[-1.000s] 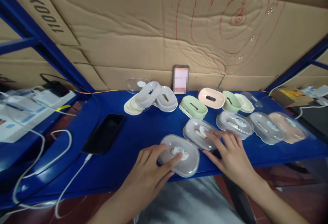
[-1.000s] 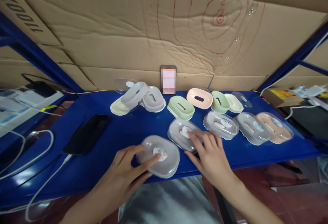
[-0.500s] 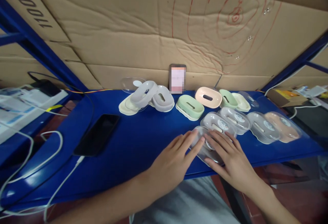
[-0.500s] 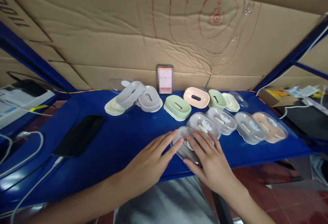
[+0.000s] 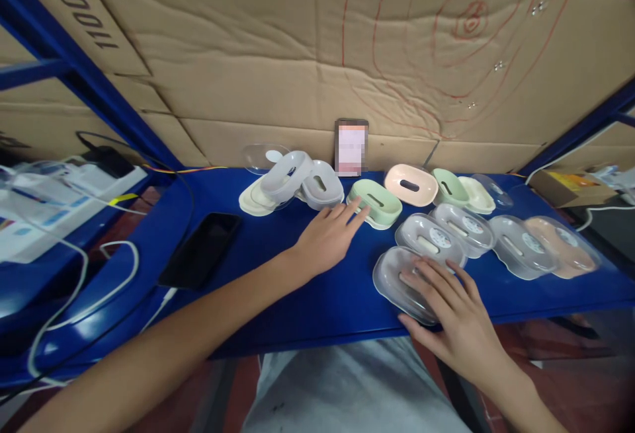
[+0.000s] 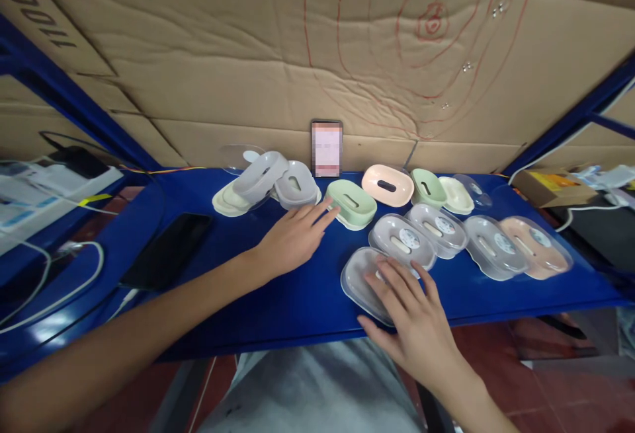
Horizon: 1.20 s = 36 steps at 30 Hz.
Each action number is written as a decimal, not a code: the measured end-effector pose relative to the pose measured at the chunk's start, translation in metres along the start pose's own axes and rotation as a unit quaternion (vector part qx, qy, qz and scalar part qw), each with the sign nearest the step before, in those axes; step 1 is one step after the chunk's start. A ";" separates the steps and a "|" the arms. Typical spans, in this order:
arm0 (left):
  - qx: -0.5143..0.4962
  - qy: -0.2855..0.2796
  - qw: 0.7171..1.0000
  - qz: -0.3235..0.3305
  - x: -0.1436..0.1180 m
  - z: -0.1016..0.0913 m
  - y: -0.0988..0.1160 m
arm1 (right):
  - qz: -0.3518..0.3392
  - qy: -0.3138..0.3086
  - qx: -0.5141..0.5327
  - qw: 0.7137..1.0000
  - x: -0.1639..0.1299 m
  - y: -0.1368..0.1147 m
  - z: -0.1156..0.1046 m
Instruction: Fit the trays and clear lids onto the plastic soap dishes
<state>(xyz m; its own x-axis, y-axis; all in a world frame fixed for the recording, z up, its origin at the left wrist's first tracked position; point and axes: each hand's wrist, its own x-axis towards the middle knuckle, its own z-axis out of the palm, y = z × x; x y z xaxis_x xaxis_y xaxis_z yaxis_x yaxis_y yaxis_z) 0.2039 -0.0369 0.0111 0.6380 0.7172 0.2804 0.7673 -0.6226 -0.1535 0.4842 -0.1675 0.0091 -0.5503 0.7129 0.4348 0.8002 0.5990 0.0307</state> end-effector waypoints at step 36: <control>-0.081 0.151 0.982 -0.076 -0.138 -0.037 0.044 | -0.170 -0.006 0.182 0.968 0.088 -0.036 0.033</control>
<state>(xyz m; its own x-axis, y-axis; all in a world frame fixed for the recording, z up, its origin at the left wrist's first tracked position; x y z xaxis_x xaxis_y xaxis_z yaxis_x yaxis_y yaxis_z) 0.1473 -0.1753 0.0009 0.4502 0.6955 0.5600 0.8161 -0.5750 0.0582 0.3993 -0.1145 0.0166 -0.7717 0.4545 0.4449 0.4362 0.8873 -0.1499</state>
